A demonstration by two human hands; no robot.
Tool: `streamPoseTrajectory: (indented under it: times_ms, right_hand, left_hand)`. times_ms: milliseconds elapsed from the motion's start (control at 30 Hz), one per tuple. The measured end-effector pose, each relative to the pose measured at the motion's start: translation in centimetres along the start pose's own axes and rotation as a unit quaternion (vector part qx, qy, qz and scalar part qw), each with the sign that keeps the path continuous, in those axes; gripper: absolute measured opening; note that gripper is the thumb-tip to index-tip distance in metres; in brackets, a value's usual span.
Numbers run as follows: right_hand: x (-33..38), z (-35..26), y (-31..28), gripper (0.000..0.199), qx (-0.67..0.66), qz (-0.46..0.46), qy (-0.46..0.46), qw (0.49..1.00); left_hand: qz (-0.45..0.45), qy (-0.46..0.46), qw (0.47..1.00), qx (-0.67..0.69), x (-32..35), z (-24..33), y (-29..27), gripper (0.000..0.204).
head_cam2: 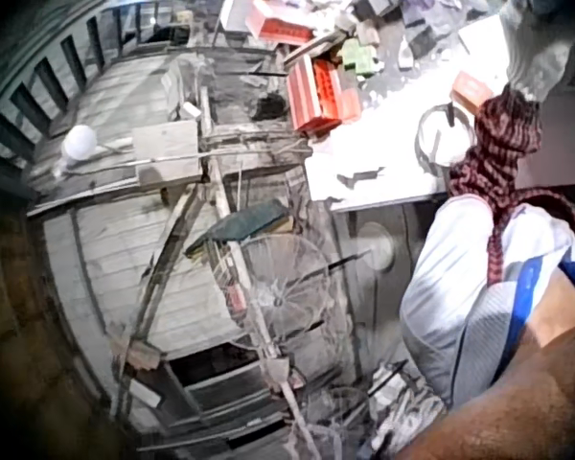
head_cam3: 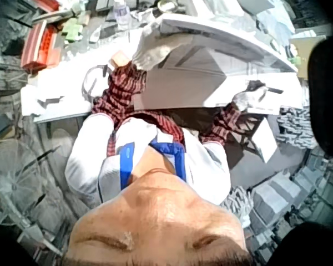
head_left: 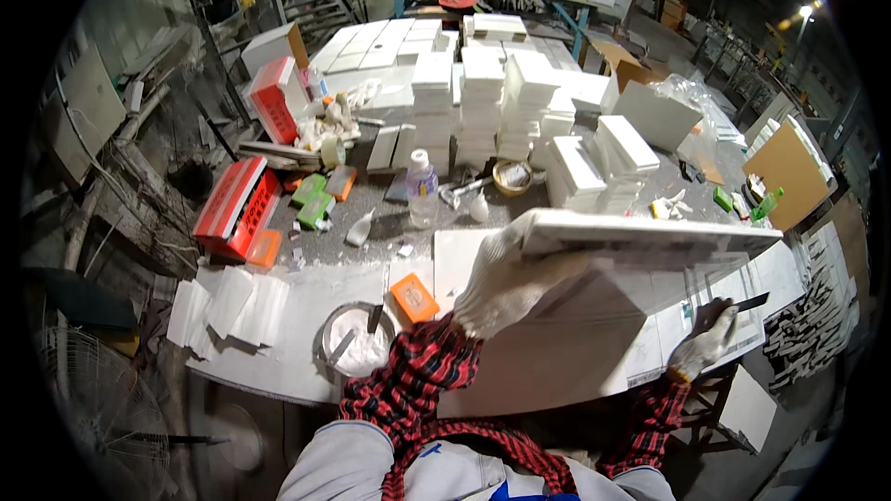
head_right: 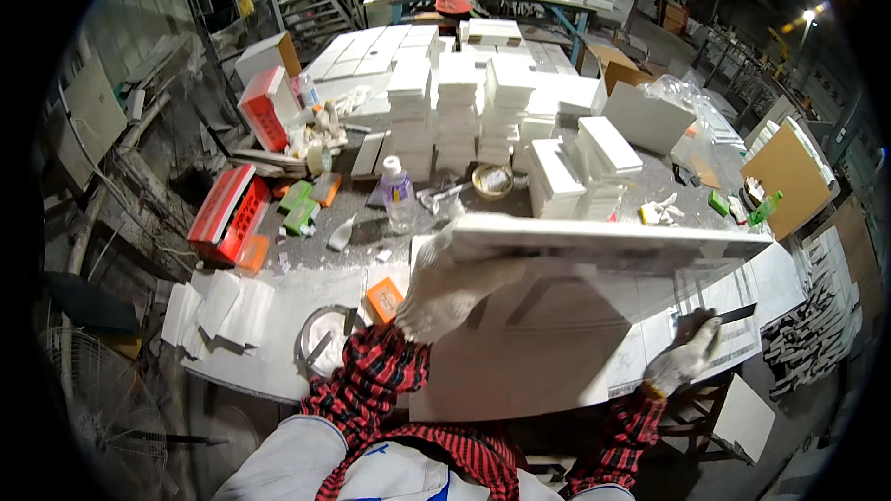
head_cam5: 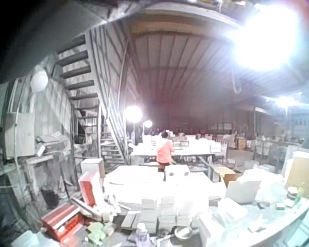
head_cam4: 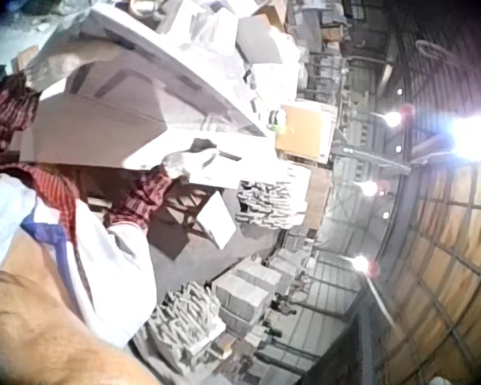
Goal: The person uses a small metal scraper to smooth the edges of a white ceramic tile, then applies a white paste from a metal bowl to the edges and corners. They repeat this process on multiple tiles, flipping them over and stacking them on the table.
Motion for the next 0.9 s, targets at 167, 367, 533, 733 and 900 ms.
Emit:
streamPoseTrajectory:
  times_ms: [167,367,533,733,900]
  right_hand:
    - [14.5,0.0,-4.5,0.03,0.147,-0.287,0.078,0.943]
    - [29.1,-0.4,-5.0,0.032,0.362,-0.585,0.156,0.709]
    - [37.4,0.3,4.1,0.031,0.318,-0.733,0.205,0.565]
    - [41.6,-0.3,7.8,0.022,0.367,-0.671,0.241,0.598]
    - [44.2,0.9,9.7,0.025,0.35,-0.767,0.098,0.529]
  left_hand:
    - [-0.037,0.119,0.974,0.189,-0.7,1.3,1.4,0.036]
    - [0.128,0.25,0.953,0.11,0.8,0.8,2.4,0.022]
    - [0.126,0.216,0.968,-0.023,2.7,1.1,1.5,0.008]
    - [-0.031,0.103,0.994,-0.001,3.0,1.4,4.4,0.013]
    - [0.003,0.15,0.989,-0.002,1.4,-0.6,3.5,0.016]
Point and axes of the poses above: each hand's wrist, its own x-axis away from the middle knuckle, its own y-axis out of the palm, z = x × y, the point moved 3 cm from there along -x, towards the middle knuckle, and after that the axes turned 11 degrees about -y, right-handed, at the moved point
